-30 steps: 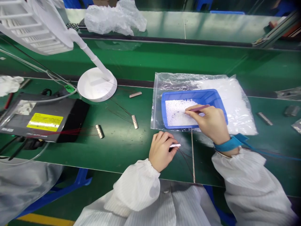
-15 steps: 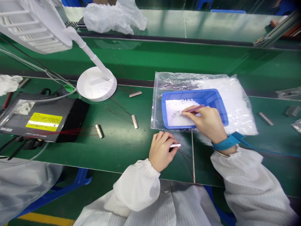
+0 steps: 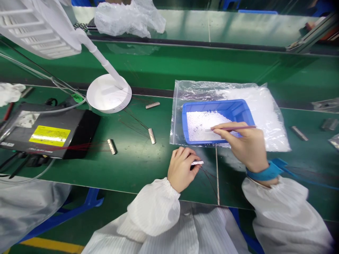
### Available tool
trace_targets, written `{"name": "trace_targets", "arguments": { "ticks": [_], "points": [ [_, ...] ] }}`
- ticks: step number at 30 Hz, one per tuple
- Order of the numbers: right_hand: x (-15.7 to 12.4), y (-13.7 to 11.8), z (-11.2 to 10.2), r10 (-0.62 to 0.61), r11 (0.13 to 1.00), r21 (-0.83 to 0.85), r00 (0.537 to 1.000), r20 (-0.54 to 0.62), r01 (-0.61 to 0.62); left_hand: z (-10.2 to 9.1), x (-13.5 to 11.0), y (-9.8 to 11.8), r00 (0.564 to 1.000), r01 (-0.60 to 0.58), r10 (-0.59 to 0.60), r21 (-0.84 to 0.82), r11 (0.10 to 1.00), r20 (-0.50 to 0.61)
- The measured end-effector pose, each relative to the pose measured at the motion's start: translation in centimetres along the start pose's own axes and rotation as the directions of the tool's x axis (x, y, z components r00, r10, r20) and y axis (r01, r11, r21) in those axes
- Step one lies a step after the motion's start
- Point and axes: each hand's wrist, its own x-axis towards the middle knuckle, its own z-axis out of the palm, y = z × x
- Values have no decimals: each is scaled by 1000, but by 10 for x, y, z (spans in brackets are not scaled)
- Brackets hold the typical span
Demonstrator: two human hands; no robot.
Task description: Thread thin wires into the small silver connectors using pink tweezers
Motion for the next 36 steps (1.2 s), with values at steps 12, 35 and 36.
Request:
{"name": "trace_targets", "arguments": {
  "ticks": [12,35,36],
  "points": [
    [-61,-4,-32,79,989,119,996,47,-84,-1,1,1,1000,-10,10,19,1000,6],
    [-71,-2,7,10,996,80,979,206,-27,-1,2,1,1000,-13,12,14,1000,20],
    [-71,-3,6,12,996,80,979,202,-28,-2,2,1,1000,-12,12,15,1000,21]
  ]
}}
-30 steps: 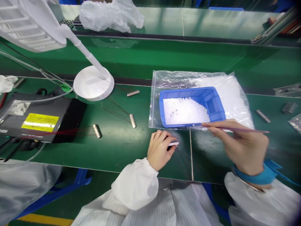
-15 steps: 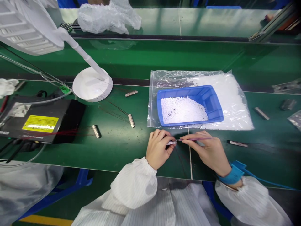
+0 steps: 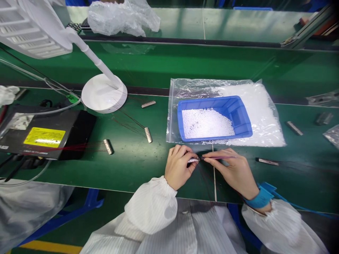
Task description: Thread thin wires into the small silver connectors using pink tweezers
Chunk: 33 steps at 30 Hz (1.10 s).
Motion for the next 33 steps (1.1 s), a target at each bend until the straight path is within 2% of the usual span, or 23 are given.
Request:
{"name": "trace_targets", "arguments": {
  "ticks": [20,33],
  "points": [
    [1,-1,2,-25,999,-31,1000,-18,24,-1,1,1,1000,9,-9,5,1000,13],
    [2,-9,2,-139,987,-86,990,0,139,-2,2,2,1000,10,-10,11,1000,30]
  ]
}}
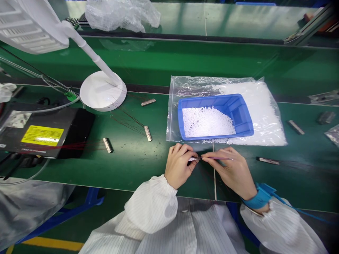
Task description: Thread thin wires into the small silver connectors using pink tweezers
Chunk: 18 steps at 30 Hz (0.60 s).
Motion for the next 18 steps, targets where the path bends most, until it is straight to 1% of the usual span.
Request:
{"name": "trace_targets", "arguments": {
  "ticks": [5,13,15,18],
  "points": [
    [0,-3,0,-9,999,-37,1000,7,9,0,0,0,1000,1,-1,0,1000,6],
    [1,-5,3,-74,989,-123,996,44,79,1,0,0,1000,-1,1,-9,1000,-1],
    [1,-6,2,-73,990,-117,997,35,77,1,0,0,1000,-4,4,-13,1000,-3],
    [0,-6,-4,-32,996,-82,999,11,33,0,0,-1,1000,-3,3,-15,1000,2]
  ]
}}
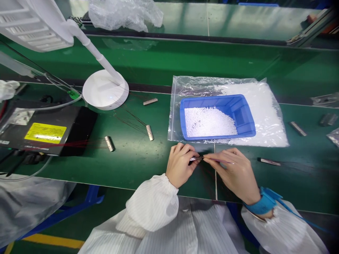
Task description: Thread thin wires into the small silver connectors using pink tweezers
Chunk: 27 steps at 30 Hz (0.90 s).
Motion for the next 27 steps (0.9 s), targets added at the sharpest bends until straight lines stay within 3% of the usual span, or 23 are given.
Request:
{"name": "trace_targets", "arguments": {
  "ticks": [6,13,21,27],
  "points": [
    [-4,2,-17,141,990,27,987,-78,-139,1,-1,-1,1000,7,-7,3,1000,-9],
    [-20,10,-15,374,926,133,910,-179,-354,3,-2,-3,999,-7,7,-2,1000,-32],
    [-38,13,9,477,807,367,877,57,-463,-4,-14,-5,998,11,-13,-20,1000,-65],
    [-36,5,22,462,816,362,885,61,-450,-14,-30,-9,988,80,-76,26,996,-137]
  ]
}}
